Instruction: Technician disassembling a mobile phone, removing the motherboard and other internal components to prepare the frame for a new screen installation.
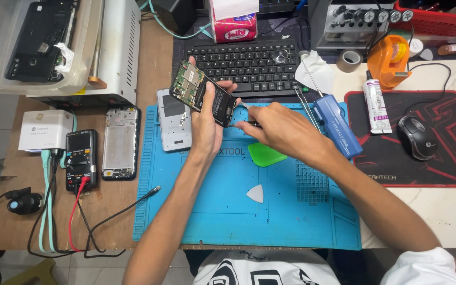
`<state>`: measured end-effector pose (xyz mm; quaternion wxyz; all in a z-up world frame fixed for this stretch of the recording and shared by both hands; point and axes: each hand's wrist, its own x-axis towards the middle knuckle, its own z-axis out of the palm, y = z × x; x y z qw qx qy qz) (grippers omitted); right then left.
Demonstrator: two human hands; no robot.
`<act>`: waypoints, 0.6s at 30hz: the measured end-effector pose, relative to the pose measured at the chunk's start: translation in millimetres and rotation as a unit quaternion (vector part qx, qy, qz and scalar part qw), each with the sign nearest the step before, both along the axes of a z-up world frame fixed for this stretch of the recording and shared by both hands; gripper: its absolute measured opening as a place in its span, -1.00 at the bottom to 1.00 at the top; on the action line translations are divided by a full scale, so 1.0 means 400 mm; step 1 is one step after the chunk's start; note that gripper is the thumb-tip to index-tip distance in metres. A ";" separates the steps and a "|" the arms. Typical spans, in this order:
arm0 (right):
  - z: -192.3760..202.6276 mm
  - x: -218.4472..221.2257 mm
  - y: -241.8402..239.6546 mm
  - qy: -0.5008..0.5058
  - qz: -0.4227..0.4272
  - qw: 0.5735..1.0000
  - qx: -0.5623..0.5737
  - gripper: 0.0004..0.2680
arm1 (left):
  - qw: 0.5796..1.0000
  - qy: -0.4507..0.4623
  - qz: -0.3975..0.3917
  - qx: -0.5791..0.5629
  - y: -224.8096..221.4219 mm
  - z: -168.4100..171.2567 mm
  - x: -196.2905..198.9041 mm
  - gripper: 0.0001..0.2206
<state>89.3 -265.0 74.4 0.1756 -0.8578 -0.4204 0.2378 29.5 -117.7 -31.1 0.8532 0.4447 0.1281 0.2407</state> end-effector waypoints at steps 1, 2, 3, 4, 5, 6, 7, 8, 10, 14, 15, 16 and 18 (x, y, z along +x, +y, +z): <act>-0.001 -0.004 -0.004 0.000 0.000 1.000 0.000 -0.74 | 1.000 0.000 0.000 0.000 -0.001 -0.001 0.001 -0.64; -0.003 -0.008 -0.008 -0.003 0.009 1.000 0.001 -0.88 | 1.000 0.009 0.005 0.004 -0.002 -0.002 0.002 -0.64; -0.004 -0.013 -0.013 -0.006 0.017 1.000 0.001 -0.75 | 1.000 0.018 0.009 0.008 -0.004 -0.003 0.003 -0.63; 0.000 -0.014 -0.010 -0.007 0.017 1.000 0.002 -0.75 | 1.000 0.018 0.008 0.008 -0.002 -0.003 0.004 -0.63; 0.005 -0.016 -0.007 0.005 0.011 1.000 0.021 -0.71 | 1.000 0.021 0.010 0.016 0.000 -0.003 0.005 -0.63; 0.008 -0.019 -0.005 0.017 0.006 0.999 0.039 -0.66 | 0.999 0.026 0.011 0.023 0.001 -0.005 0.003 -0.63; -0.001 -0.014 -0.006 0.018 0.005 0.999 0.039 -0.66 | 0.999 0.026 0.011 0.023 -0.002 -0.005 0.003 -0.63; -0.010 -0.008 -0.005 0.020 0.000 1.000 0.016 -0.82 | 0.999 0.025 0.013 0.027 -0.003 -0.005 0.004 -0.63; -0.007 -0.007 -0.010 0.022 -0.005 1.000 -0.007 -0.74 | 0.999 0.024 0.016 0.031 -0.006 -0.006 0.003 -0.63; 0.017 -0.016 -0.014 0.037 0.013 0.999 0.032 -0.70 | 0.997 0.042 0.020 0.054 -0.008 -0.015 0.006 -0.62; 0.019 -0.016 -0.009 0.027 0.013 0.999 0.042 -0.65 | 0.997 0.042 0.023 0.052 -0.007 -0.017 0.008 -0.62; 0.006 -0.013 -0.007 0.027 0.012 0.999 0.042 -0.65 | 0.997 0.042 0.022 0.053 -0.009 -0.013 0.006 -0.62; -0.021 -0.007 -0.001 0.037 -0.003 0.999 0.016 -0.75 | 0.998 0.030 0.024 0.047 -0.013 -0.004 0.003 -0.64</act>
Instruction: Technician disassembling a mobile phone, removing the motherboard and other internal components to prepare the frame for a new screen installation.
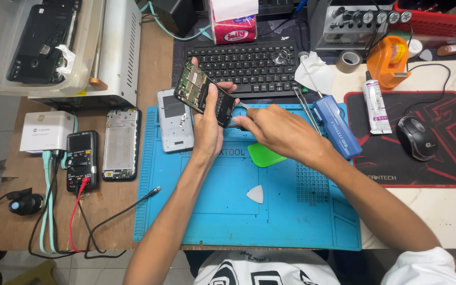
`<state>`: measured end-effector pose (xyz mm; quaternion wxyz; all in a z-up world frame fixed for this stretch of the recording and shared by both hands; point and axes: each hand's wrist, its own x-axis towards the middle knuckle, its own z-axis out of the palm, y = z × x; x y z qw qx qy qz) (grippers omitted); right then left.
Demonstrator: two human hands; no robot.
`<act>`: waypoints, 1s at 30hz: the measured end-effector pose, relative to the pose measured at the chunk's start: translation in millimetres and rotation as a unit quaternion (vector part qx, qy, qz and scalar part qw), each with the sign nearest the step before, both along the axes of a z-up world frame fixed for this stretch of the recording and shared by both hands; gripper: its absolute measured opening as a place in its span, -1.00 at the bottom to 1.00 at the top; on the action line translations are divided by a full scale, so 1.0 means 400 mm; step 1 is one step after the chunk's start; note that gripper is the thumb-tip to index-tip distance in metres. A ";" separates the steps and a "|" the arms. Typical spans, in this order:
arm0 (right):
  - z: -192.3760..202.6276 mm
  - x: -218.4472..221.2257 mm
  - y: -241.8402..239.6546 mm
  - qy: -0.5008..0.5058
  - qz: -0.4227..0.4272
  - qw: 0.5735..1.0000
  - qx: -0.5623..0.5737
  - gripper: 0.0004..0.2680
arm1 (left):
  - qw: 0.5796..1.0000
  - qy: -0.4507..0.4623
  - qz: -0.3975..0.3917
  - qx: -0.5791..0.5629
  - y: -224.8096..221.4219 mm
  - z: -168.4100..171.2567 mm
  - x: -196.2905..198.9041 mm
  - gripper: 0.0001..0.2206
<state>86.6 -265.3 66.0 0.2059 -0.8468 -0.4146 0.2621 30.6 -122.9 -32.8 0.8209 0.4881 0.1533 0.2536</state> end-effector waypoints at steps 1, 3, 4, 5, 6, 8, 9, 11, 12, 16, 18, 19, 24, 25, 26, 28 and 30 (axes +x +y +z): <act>0.011 -0.002 -0.006 0.000 0.000 1.000 0.000 -0.75 | 1.000 0.000 0.000 0.000 -0.001 0.007 0.000 -0.64; 0.032 -0.006 -0.017 0.018 0.014 1.000 0.015 -0.78 | 1.000 0.001 0.008 0.005 -0.003 0.021 -0.001 -0.64; 0.036 -0.009 -0.015 0.018 0.014 1.000 0.015 -0.78 | 1.000 0.001 0.009 0.005 -0.001 0.021 -0.001 -0.64; 0.040 -0.011 -0.012 0.005 0.013 1.000 0.020 -0.71 | 1.000 0.006 0.006 0.008 0.000 0.020 -0.001 -0.63; 0.044 -0.014 -0.010 -0.008 0.012 1.000 0.025 -0.64 | 1.000 0.011 0.003 0.011 0.002 0.019 -0.001 -0.62; 0.014 -0.002 -0.005 -0.010 0.007 1.000 0.009 -0.84 | 1.000 0.003 0.009 0.013 -0.003 0.028 -0.003 -0.63; -0.001 0.004 -0.002 -0.011 0.002 1.000 -0.008 -0.72 | 1.000 -0.006 0.015 0.015 -0.005 0.033 -0.004 -0.65; 0.021 0.000 -0.007 0.004 0.001 1.000 0.004 -0.84 | 1.000 -0.006 0.015 0.016 -0.001 0.025 0.000 -0.65; 0.032 -0.002 -0.008 0.019 0.000 1.000 0.016 -0.82 | 1.000 -0.005 0.015 0.016 0.000 0.020 0.001 -0.66; 0.049 -0.009 0.001 0.018 -0.008 1.000 0.008 -0.77 | 1.000 -0.007 0.017 0.017 0.003 0.035 -0.002 -0.64; 0.020 -0.005 0.000 0.000 0.012 1.000 -0.002 -0.81 | 0.999 -0.017 0.032 0.018 0.002 0.040 -0.001 -0.68; 0.026 -0.006 0.001 0.000 0.012 1.000 -0.003 -0.81 | 0.999 -0.017 0.032 0.018 -0.003 0.075 -0.013 -0.68; 0.028 -0.014 0.010 0.000 0.020 0.999 0.036 -0.87 | 0.996 -0.029 0.035 0.081 0.021 0.084 -0.017 -0.72; 0.015 -0.012 0.015 0.000 0.021 0.999 0.036 -0.87 | 0.996 -0.030 0.036 0.080 0.027 0.083 -0.017 -0.72; 0.003 -0.009 0.023 0.006 0.025 0.999 0.043 -0.86 | 0.995 -0.032 0.042 0.090 0.035 0.083 -0.017 -0.72; -0.011 -0.006 0.044 0.013 0.031 0.998 0.049 -0.84 | 0.993 -0.035 0.051 0.100 0.058 0.084 -0.018 -0.73; -0.016 -0.009 0.068 0.014 0.056 0.997 0.048 -0.82 | 0.991 -0.028 0.062 0.117 0.084 0.083 -0.020 -0.73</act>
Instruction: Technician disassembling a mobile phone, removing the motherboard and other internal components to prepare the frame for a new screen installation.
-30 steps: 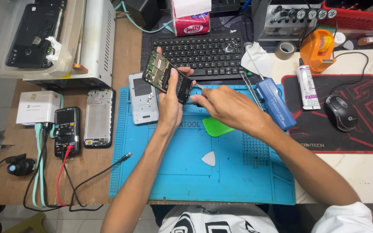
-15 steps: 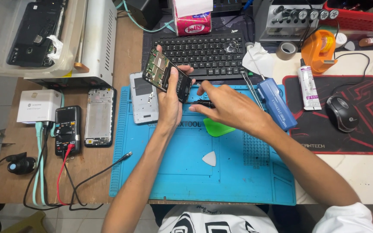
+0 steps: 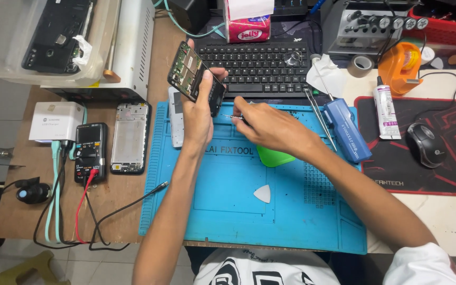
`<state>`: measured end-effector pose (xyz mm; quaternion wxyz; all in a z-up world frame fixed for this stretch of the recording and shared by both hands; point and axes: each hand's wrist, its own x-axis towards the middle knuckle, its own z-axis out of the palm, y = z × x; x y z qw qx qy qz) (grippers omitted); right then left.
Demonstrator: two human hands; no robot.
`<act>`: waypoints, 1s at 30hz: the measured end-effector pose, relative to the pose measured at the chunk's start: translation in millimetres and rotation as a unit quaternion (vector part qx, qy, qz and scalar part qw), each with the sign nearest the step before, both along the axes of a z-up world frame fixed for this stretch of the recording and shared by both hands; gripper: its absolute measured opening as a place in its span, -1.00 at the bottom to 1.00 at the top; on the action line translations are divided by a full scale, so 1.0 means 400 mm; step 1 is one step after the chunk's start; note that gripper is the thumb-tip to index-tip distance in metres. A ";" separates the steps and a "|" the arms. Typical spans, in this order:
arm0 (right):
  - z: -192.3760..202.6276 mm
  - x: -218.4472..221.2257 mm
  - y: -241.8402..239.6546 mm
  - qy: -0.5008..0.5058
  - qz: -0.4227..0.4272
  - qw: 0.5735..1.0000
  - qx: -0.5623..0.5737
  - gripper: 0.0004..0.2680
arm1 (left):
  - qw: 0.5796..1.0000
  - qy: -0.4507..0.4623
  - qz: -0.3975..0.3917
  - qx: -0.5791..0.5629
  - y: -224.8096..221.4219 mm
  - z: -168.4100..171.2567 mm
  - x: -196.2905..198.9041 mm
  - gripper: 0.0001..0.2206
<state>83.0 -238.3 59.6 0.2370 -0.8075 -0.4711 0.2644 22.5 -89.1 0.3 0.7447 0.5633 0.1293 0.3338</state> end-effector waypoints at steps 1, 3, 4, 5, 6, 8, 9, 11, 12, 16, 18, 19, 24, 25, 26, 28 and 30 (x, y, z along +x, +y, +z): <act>0.001 -0.004 0.014 0.001 0.002 1.000 -0.001 -0.82 | 1.000 0.001 0.002 -0.001 0.001 0.039 -0.015 -0.73; 0.005 -0.012 0.042 -0.020 0.022 0.999 -0.031 -0.84 | 1.000 -0.008 0.025 0.005 0.005 0.119 -0.044 -0.76; -0.001 -0.010 0.060 -0.021 0.026 0.999 -0.031 -0.84 | 1.000 -0.009 0.029 0.005 0.023 0.110 -0.044 -0.76; -0.007 -0.009 0.078 -0.046 0.040 0.998 -0.036 -0.85 | 0.999 -0.016 0.042 -0.002 0.042 0.101 -0.044 -0.76; -0.013 -0.009 0.097 -0.070 0.054 0.995 -0.041 -0.87 | 0.998 -0.022 0.055 -0.008 0.061 0.092 -0.046 -0.76; -0.064 -0.002 0.131 -0.086 0.081 0.992 -0.042 -0.89 | 0.997 -0.021 0.067 -0.021 0.105 0.055 -0.039 -0.76; -0.089 0.001 0.148 -0.101 0.103 0.989 -0.043 -0.84 | 0.996 -0.019 0.075 -0.035 0.128 0.037 -0.037 -0.67; -0.080 -0.013 0.176 -0.112 0.112 0.986 -0.057 -0.84 | 0.995 -0.022 0.089 -0.041 0.146 0.036 -0.039 -0.75; -0.076 -0.019 0.190 -0.122 0.116 0.983 -0.072 -0.84 | 0.994 -0.024 0.099 -0.047 0.156 0.036 -0.040 -0.78; -0.140 -0.017 0.245 -0.191 0.131 0.972 -0.044 -0.86 | 0.993 -0.048 0.100 -0.046 0.183 0.025 -0.052 -0.57; -0.154 -0.016 0.263 -0.237 0.133 0.961 -0.043 -0.89 | 0.994 -0.031 0.104 -0.028 0.194 0.021 -0.055 -0.69; -0.147 -0.020 0.269 -0.239 0.137 0.960 -0.042 -0.89 | 0.993 -0.032 0.108 -0.028 0.196 0.025 -0.057 -0.69; -0.114 -0.029 0.274 -0.204 0.104 0.972 -0.059 -0.86 | 0.991 -0.018 0.113 -0.065 0.204 0.033 -0.061 -0.70; -0.088 -0.034 0.266 -0.204 0.105 0.971 -0.060 -0.86 | 0.991 -0.018 0.114 -0.066 0.202 0.033 -0.062 -0.70; -0.061 -0.039 0.257 -0.159 0.089 0.980 -0.078 -0.87 | 0.991 -0.024 0.107 -0.075 0.201 0.034 -0.062 -0.71; -0.031 -0.040 0.238 -0.113 0.072 0.986 -0.096 -0.87 | 0.991 -0.029 0.100 -0.085 0.197 0.032 -0.058 -0.71; -0.024 -0.034 0.215 -0.101 0.060 0.988 -0.103 -0.89 | 0.987 -0.057 0.089 -0.118 0.193 0.027 -0.049 -0.75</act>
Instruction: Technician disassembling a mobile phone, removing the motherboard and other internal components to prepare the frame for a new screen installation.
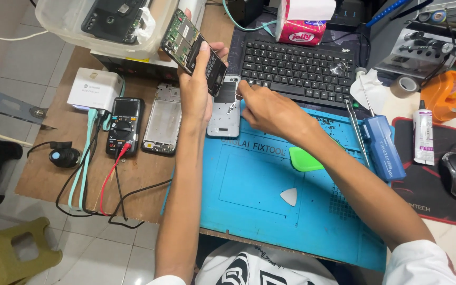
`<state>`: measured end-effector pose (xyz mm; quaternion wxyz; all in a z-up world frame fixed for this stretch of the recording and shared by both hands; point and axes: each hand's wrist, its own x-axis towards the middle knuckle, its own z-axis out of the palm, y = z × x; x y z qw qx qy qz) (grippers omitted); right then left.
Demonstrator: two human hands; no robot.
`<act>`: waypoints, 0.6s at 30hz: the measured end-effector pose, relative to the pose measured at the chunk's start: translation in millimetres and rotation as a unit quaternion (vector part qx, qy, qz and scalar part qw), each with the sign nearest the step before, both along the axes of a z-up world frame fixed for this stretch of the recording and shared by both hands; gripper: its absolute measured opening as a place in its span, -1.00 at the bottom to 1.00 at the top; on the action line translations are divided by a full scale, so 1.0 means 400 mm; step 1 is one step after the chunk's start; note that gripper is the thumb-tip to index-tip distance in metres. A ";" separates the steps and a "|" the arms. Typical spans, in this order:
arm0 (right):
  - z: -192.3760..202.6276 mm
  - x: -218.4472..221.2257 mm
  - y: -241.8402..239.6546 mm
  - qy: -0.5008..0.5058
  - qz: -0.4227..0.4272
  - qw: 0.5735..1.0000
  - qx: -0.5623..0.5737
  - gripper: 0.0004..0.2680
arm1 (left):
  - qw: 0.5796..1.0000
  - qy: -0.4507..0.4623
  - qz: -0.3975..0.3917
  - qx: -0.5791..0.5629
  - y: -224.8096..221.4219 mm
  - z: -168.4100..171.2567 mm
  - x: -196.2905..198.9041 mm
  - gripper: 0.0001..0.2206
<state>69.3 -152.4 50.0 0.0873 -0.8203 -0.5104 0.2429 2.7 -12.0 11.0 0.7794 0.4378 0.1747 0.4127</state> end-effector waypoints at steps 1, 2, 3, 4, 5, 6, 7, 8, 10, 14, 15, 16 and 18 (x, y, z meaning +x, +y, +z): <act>0.012 -0.003 -0.015 0.000 -0.001 1.000 0.000 -0.89 | 1.000 0.000 -0.001 0.000 -0.005 0.004 -0.002 -0.75; 0.023 -0.005 -0.031 0.006 -0.009 1.000 0.012 -0.91 | 1.000 -0.004 -0.016 -0.022 -0.010 0.009 -0.002 -0.69; 0.035 -0.006 -0.048 0.012 -0.018 0.999 0.024 -0.92 | 0.999 -0.008 -0.030 -0.044 -0.015 0.013 -0.002 -0.57; 0.054 -0.011 -0.062 0.012 -0.020 0.999 0.025 -0.92 | 0.998 -0.007 -0.033 -0.044 -0.019 0.009 0.000 -0.57; 0.073 -0.016 -0.077 0.019 -0.031 0.998 0.053 -0.83 | 0.995 -0.034 -0.062 -0.065 -0.023 0.004 0.002 -0.62; 0.092 -0.021 -0.093 0.026 -0.043 0.995 0.081 -0.73 | 0.990 -0.061 -0.091 -0.087 -0.028 -0.002 0.005 -0.67; 0.101 -0.023 -0.109 0.026 -0.046 0.995 0.082 -0.73 | 0.990 -0.060 -0.094 -0.086 -0.037 0.002 0.006 -0.67; 0.111 -0.025 -0.125 0.033 -0.054 0.992 0.105 -0.71 | 0.985 -0.073 -0.114 -0.104 -0.045 0.006 0.007 -0.54; 0.119 -0.023 -0.154 0.040 -0.066 0.989 0.129 -0.68 | 0.979 -0.084 -0.138 -0.121 -0.064 0.004 0.015 -0.35; 0.114 -0.014 -0.205 0.041 -0.131 0.984 0.110 -0.81 | 0.967 -0.079 -0.162 -0.182 -0.106 -0.010 0.032 -0.61; 0.113 -0.013 -0.217 0.040 -0.143 0.980 0.132 -0.84 | 0.963 -0.076 -0.170 -0.197 -0.116 -0.012 0.034 -0.62; 0.106 -0.009 -0.226 0.041 -0.146 0.979 0.133 -0.84 | 0.962 -0.074 -0.172 -0.197 -0.125 -0.016 0.038 -0.62; 0.091 -0.002 -0.243 0.011 -0.109 0.980 0.169 -0.85 | 0.959 -0.064 -0.185 -0.207 -0.144 -0.025 0.045 -0.63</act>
